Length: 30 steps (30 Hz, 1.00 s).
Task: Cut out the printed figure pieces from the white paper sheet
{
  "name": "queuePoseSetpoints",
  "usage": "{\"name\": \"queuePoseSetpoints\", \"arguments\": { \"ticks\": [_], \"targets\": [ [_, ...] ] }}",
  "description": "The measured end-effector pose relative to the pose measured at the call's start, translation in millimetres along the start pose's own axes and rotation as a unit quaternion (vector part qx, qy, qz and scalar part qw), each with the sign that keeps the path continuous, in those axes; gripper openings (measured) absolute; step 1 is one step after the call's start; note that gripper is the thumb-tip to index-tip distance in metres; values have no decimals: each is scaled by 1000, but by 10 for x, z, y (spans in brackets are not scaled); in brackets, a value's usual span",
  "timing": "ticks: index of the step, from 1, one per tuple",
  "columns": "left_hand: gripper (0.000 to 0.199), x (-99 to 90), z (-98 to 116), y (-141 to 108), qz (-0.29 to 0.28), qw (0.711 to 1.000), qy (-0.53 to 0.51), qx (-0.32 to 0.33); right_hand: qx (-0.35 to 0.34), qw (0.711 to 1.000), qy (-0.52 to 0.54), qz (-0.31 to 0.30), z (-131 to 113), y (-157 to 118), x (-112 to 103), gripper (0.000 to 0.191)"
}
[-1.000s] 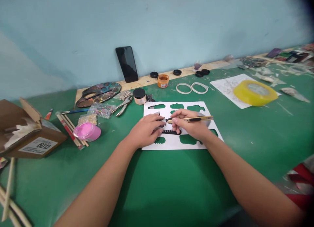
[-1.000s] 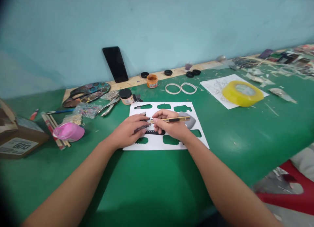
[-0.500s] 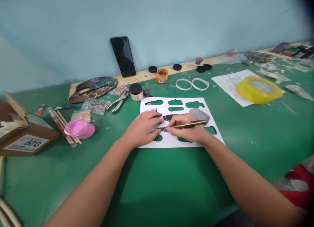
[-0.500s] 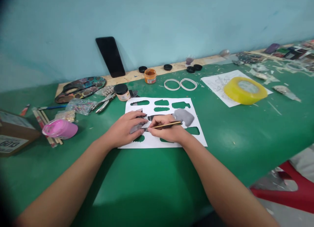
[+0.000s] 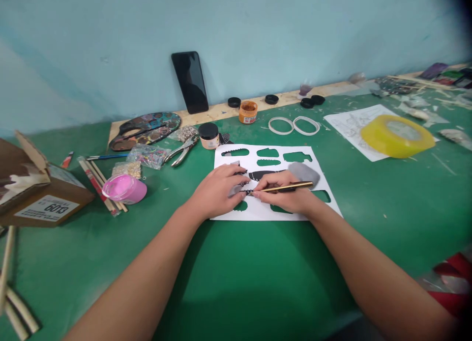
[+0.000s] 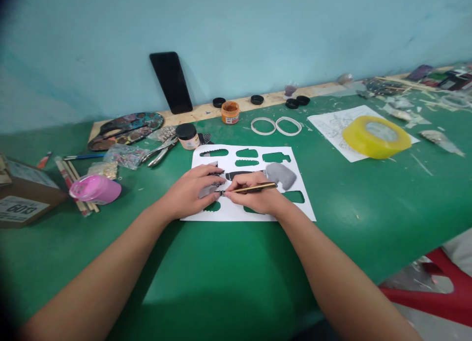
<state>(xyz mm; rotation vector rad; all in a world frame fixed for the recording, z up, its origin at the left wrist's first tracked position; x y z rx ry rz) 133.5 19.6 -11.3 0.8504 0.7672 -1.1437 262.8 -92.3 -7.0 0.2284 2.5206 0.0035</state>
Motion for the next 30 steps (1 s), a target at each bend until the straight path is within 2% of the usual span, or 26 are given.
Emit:
{"name": "queuePoseSetpoints", "arguments": {
  "ticks": [30],
  "targets": [
    [33, -11, 11, 9, -3, 1000, 7, 6, -3, 1000, 5, -16, -27, -4, -2, 13]
  ]
}}
Point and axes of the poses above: each hand's wrist, its own y-axis towards the middle knuckle, its own x-axis out of the palm, z = x × y, the point moved 5 cm from there along y, towards the middle knuckle, and after that the axes turned 4 degrees about -x, right-handed, at the moved point
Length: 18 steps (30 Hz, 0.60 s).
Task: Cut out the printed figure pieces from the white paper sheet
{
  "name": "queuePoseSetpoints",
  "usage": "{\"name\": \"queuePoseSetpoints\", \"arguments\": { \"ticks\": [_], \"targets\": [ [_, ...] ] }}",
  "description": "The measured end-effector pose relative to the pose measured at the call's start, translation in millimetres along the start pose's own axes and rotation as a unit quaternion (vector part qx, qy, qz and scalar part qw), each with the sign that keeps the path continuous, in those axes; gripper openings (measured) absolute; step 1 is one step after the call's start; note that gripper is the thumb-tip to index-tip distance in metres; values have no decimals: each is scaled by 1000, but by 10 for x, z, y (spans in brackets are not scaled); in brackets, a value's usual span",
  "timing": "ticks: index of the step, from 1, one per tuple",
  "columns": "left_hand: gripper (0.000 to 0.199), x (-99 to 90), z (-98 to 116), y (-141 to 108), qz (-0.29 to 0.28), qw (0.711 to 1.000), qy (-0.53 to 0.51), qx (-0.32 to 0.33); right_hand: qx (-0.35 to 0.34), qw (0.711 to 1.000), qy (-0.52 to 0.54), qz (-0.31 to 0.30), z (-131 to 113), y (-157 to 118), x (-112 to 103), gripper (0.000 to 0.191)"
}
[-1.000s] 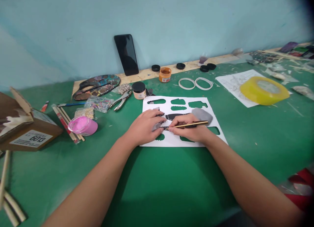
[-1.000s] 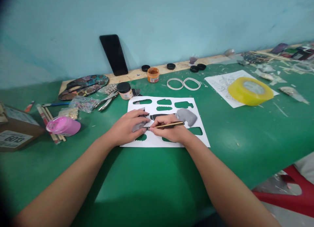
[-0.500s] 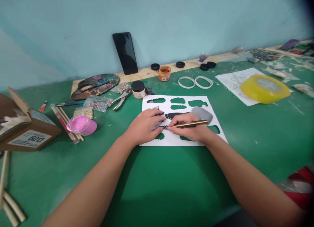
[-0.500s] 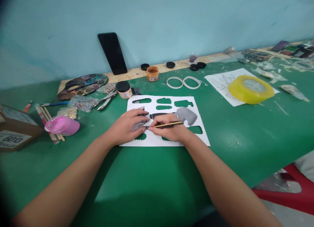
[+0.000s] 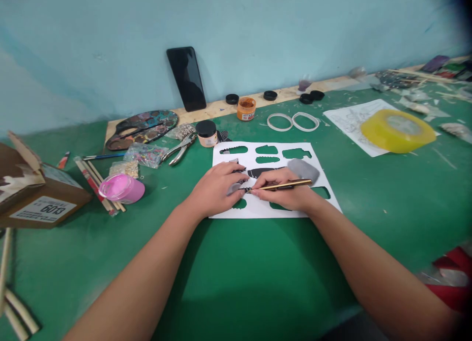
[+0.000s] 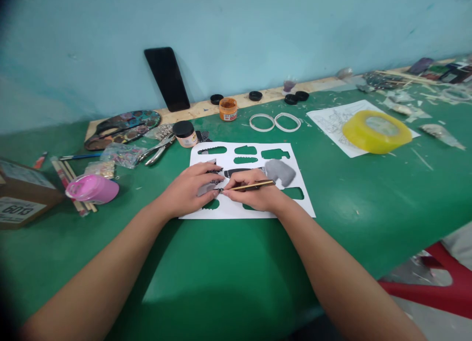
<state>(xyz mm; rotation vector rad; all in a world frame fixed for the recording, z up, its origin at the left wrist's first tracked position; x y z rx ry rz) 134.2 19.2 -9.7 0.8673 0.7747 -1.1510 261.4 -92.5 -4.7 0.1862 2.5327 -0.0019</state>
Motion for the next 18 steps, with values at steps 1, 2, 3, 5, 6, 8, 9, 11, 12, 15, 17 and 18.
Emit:
{"name": "queuePoseSetpoints", "arguments": {
  "ticks": [1, 2, 3, 5, 6, 8, 9, 11, 12, 15, 17, 18],
  "targets": [
    [33, -1, 1, 0, -1, 1000, 0, 0, 1, 1000, 0, -1, -2, 1, 0, 13],
    [33, -2, 1, 0, -1, 1000, 0, -1, 1, 1000, 0, -2, -5, 1, -1, 13],
    [33, -1, 2, 0, -3, 1000, 1, -1, 2, 1000, 1, -3, -10, 1, -3, 13],
    [34, 3, 3, 0, -5, 1000, 2, -1, 0, 1000, 0, -4, -22, 1, -7, 13],
    [33, 5, 3, 0, -5, 1000, 2, -1, -2, 1000, -1, -5, -29, 0, -10, 13],
    [33, 7, 2, 1, -5, 1000, 1, 1, -9, 1000, -3, -6, -40, -2, -14, 14],
    [33, 7, 1, 1, -4, 1000, 1, 2, -12, 1000, -4, -6, -43, -3, -17, 15],
    [34, 5, -2, 0, -2, 1000, 0, 4, -15, 1000, -4, -7, -43, -6, -22, 15],
    [34, 5, -4, 0, -1, 1000, 1, 6, -16, 1000, -5, -7, -40, -7, -23, 15],
    [35, 7, -11, -1, -3, 1000, 2, 4, -23, 1000, -6, -10, -34, -12, -20, 15],
    [35, 9, -13, -1, -5, 1000, 1, 2, -23, 1000, -3, -11, -29, -12, -19, 15],
    [35, 9, -12, -1, -5, 1000, 1, 1, -22, 1000, -1, -11, -26, -11, -20, 15]
  ]
}}
Point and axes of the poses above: each hand's wrist, its own y-axis towards the middle knuckle, its own x-axis out of the palm, z = x × y, the point moved 5 cm from there along y, towards the middle knuckle, and after that the axes turned 4 degrees about -x, right-handed, at the moved point
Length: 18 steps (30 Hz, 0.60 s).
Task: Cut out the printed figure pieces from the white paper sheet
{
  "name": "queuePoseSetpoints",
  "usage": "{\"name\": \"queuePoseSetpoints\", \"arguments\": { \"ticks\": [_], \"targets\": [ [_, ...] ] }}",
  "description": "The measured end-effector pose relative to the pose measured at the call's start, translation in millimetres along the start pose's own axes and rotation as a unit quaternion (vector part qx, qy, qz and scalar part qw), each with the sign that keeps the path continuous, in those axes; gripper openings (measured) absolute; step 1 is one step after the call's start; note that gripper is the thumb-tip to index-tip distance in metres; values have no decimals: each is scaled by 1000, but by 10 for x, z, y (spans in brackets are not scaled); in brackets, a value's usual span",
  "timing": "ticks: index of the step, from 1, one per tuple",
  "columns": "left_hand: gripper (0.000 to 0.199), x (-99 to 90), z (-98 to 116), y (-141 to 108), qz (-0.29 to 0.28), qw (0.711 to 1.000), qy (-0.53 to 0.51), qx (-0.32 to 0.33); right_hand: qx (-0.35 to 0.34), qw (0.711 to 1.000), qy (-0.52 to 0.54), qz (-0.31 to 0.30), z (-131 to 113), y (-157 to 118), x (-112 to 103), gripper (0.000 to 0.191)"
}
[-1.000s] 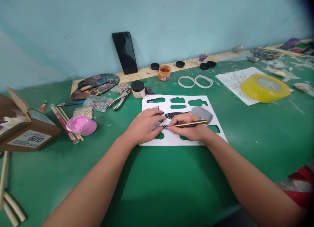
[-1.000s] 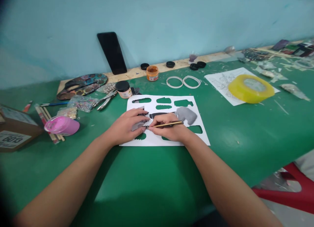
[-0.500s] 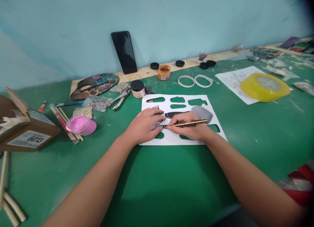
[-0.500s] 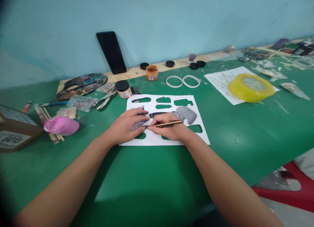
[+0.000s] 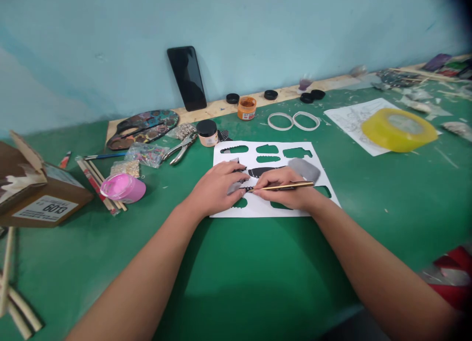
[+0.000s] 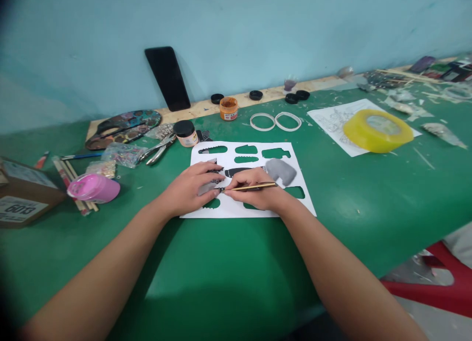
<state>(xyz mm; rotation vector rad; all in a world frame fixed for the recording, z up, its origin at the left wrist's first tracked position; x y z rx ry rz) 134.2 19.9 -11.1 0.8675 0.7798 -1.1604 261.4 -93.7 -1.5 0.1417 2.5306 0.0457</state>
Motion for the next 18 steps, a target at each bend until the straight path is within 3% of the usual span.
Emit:
{"name": "queuePoseSetpoints", "arguments": {
  "ticks": [18],
  "targets": [
    [33, 4, 9, -3, 0, 1000, -4, -3, 4, 999, 33, -6, -18, -14, -27, 10]
  ]
}}
Point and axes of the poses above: each hand's wrist, its own y-axis towards the middle knuckle, its own x-axis out of the palm, z = x × y, the point moved 5 cm from there along y, towards the middle knuckle, and after that the axes turned 4 degrees about -x, right-handed, at the moved point
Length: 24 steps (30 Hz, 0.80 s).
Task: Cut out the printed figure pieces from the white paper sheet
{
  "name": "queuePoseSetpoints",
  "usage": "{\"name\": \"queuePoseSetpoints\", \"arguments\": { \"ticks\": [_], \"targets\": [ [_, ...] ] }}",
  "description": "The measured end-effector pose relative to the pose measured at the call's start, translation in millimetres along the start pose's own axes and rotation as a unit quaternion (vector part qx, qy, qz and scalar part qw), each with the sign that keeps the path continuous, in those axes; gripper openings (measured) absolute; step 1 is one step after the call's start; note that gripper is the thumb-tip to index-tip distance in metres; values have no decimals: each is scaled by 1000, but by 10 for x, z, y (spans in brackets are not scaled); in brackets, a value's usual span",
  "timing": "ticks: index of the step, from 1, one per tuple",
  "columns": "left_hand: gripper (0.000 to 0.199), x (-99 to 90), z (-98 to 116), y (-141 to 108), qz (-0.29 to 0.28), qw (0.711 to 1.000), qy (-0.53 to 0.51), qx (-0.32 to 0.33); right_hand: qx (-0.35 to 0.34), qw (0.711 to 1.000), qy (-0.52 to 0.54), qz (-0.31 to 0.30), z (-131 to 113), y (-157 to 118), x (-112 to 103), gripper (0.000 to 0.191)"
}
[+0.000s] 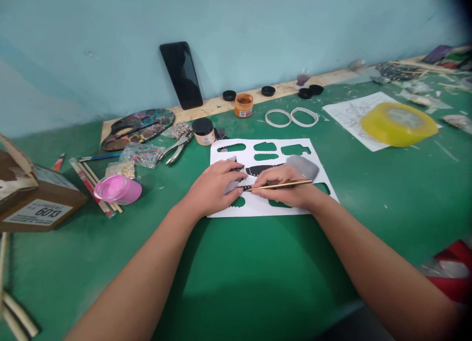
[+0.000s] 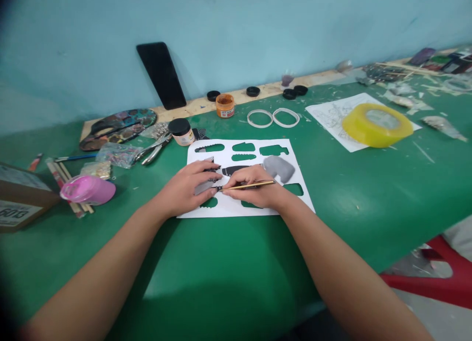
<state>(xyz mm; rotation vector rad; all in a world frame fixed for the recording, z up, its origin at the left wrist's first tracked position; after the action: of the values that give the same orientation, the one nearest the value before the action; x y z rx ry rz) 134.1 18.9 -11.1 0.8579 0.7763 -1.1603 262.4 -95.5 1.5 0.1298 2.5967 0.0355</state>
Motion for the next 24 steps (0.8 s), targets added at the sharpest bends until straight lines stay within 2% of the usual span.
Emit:
{"name": "queuePoseSetpoints", "arguments": {
  "ticks": [15, 19, 22, 24],
  "targets": [
    [34, -6, 7, 0, -1, 1000, 4, -3, 40, 999, 23, 14, 40, -19, -6, 13],
    [35, 4, 12, 0, 0, 1000, 11, 4, 70, 992, 82, 65, 99, -28, -50, 18],
    [35, 3, 6, -3, -4, 1000, 17, 9, 50, 984, 122, 123, 95, -29, -111, 18],
    [35, -2, -1, -5, -6, 1000, 19, 11, 26, 979, 103, 171, 79, -45, -182, 19]
  ]
}}
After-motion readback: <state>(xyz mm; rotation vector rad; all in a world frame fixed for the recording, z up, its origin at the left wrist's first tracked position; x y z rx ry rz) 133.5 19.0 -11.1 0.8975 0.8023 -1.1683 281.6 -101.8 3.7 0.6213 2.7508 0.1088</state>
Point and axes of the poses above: each hand's wrist, its own y-axis towards the middle knuckle, its own x-axis out of the palm, z = x × y, the point moved 5 cm from there along y, towards the middle knuckle, and after that the axes turned 4 degrees about -x, right-handed, at the moved point
